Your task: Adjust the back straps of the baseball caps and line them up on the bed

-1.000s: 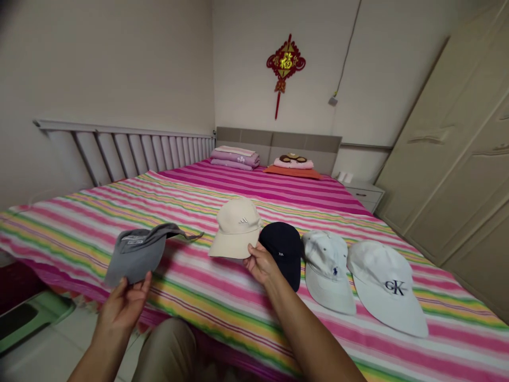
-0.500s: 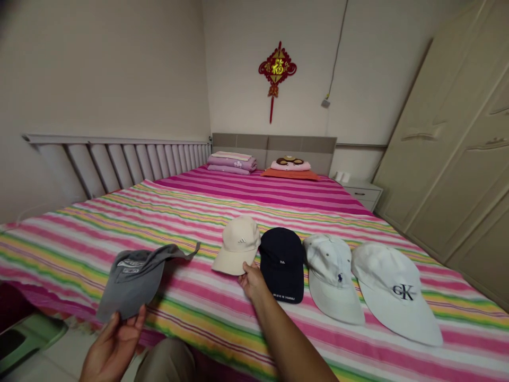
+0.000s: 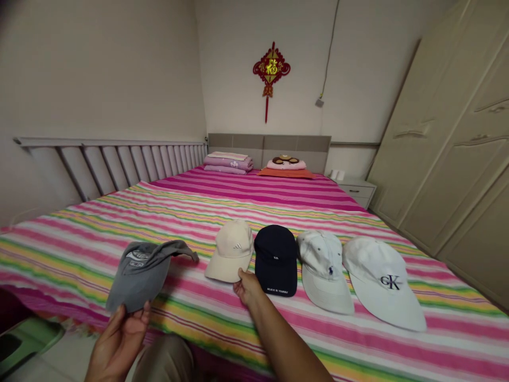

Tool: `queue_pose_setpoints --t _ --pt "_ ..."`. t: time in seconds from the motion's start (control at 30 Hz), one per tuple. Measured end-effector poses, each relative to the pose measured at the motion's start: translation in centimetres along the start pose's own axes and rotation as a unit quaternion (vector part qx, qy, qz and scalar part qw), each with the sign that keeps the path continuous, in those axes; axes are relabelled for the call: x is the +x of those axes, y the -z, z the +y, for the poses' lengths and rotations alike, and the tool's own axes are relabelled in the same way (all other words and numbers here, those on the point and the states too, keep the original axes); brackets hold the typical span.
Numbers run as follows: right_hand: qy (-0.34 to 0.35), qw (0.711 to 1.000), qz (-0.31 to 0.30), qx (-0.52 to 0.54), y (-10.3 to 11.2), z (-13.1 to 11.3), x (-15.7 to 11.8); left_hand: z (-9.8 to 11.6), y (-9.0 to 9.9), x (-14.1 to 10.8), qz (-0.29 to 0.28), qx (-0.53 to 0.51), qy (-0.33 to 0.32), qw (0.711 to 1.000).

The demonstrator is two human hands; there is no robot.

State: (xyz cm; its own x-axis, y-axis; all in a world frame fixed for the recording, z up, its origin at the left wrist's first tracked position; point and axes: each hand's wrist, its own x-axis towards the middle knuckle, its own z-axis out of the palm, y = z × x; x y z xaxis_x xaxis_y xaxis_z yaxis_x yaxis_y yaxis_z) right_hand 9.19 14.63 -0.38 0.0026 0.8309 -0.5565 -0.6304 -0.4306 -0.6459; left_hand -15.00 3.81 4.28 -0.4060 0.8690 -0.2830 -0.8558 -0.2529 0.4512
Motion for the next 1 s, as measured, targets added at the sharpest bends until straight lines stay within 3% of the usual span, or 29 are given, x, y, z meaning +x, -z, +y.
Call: queue_pose_setpoints --t 0.3,0.53,0.67,0.77,0.87,1.0 --pt "0.014 0.999 0.031 0.0 0.2 0.5 -2.1 -0.3 -0.9 -1.2 -0.023 -0.004 0.003 1.0" --pt "0.047 0.999 -0.007 0.008 1.8 2.1 -5.7 -0.3 -1.2 -2.3 -0.069 0.001 0.014 0.998" --pt "0.005 0.997 -0.079 0.003 1.9 2.6 -9.0 -1.5 -0.1 -3.0 -0.083 -0.005 0.082 0.993" --pt "-0.004 0.971 -0.24 0.01 1.2 2.2 -11.9 -3.7 1.7 -4.4 -0.065 0.008 0.152 0.986" --pt "0.06 0.93 -0.36 0.05 0.6 1.4 -14.3 -6.2 3.8 -6.8 -0.103 0.035 0.225 0.968" --pt "0.098 0.938 -0.321 0.09 1.4 0.0 -16.2 -7.7 5.4 -9.5 -0.201 0.068 0.309 0.927"
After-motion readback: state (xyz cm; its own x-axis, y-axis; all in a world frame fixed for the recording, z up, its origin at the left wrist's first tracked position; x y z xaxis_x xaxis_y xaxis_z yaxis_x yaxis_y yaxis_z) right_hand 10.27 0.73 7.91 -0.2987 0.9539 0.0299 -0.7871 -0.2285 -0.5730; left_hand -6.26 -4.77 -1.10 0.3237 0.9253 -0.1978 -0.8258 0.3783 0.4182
